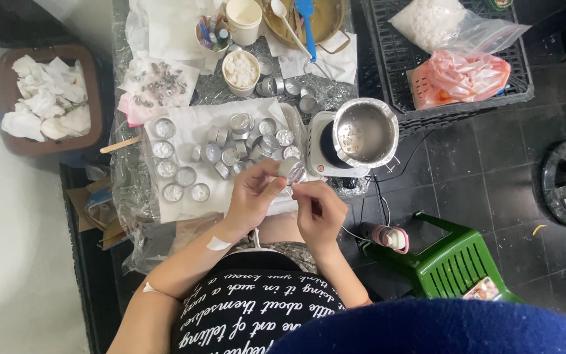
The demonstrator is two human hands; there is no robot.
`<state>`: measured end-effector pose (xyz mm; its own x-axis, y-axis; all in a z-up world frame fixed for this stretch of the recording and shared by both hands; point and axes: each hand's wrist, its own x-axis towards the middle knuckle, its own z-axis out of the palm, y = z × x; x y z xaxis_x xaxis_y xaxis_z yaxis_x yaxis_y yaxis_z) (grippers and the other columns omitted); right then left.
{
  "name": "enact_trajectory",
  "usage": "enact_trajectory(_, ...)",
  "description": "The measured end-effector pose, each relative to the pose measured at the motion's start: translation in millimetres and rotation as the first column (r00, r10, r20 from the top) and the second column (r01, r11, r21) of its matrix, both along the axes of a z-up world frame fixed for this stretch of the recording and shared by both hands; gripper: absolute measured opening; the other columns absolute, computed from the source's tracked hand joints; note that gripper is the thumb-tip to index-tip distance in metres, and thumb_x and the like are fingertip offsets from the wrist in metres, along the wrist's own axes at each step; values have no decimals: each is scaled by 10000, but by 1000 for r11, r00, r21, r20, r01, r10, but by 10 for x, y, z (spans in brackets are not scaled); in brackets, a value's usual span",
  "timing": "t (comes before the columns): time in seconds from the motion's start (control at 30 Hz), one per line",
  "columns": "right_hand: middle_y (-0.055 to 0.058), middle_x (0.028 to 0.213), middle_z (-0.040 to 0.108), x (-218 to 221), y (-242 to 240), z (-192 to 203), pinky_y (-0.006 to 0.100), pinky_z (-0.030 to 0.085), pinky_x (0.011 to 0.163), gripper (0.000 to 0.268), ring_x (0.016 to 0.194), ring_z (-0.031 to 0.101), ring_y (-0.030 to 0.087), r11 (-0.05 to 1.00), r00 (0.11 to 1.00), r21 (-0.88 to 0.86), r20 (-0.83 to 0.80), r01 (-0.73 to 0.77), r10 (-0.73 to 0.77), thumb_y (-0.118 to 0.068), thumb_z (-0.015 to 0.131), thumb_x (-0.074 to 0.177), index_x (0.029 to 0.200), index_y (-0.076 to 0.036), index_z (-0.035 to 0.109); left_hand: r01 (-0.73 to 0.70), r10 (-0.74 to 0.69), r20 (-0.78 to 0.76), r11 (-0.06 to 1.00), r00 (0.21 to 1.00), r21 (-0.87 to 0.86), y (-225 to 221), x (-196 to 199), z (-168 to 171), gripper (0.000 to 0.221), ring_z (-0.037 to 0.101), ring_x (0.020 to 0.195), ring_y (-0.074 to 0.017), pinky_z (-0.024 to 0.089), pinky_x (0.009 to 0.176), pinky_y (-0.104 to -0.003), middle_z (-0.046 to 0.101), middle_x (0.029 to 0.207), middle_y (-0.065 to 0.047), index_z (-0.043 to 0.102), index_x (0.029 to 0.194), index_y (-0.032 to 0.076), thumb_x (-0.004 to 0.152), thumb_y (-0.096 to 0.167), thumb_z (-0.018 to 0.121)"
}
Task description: Cleaning and preparing small metal candle tins by placing wicks and holders.
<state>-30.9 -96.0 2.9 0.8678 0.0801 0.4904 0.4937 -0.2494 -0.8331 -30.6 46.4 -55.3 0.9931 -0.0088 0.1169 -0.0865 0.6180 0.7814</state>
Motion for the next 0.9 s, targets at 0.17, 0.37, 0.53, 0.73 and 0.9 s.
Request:
enact_trajectory(0.17,79,867,688,-10,-49,-123,191,444,571,169,712,658,95,998,999,60,-20,30,-29,156,650,944,1009,1,668,44,-46,22,996,999,76,-13,58,77,153,602,1074,-104,481,947,-281,659,1116,-30,682,1115,-3,1000,89,726)
enact_trajectory(0.37,95,881,685,-37,-77,-176,198,450,581,179,732,659,109,994,998,101,37,41,-44,176,639,941,1007,10,656,83,-88,45,991,995,106,-45,59,201,117,601,1062,-108,473,975,-288,671,1107,-32,681,1087,-10,999,61,713)
enact_trajectory(0.53,100,875,687,-73,-93,-179,200,465,591,175,726,655,109,990,997,126,38,56,-61,174,633,943,1006,11,650,61,-68,55,991,996,118,-90,17,135,88,589,1031,-100,456,952,-281,667,1079,-23,683,1054,-6,994,44,725)
enact_trajectory(0.73,107,871,687,-101,-101,-200,194,461,588,162,720,646,108,989,997,134,30,69,-74,168,640,947,1006,18,654,22,-34,77,988,996,151,-123,4,204,100,597,1030,-107,459,963,-283,677,1071,-34,685,1062,1,983,35,737)
enact_trajectory(0.9,115,925,692,-127,-108,-273,204,499,628,150,763,655,111,979,998,191,-15,68,-67,159,626,965,1028,25,647,-45,16,117,967,993,251,-146,-14,236,91,621,1034,-110,477,974,-288,698,1090,-53,682,1052,13,990,57,731)
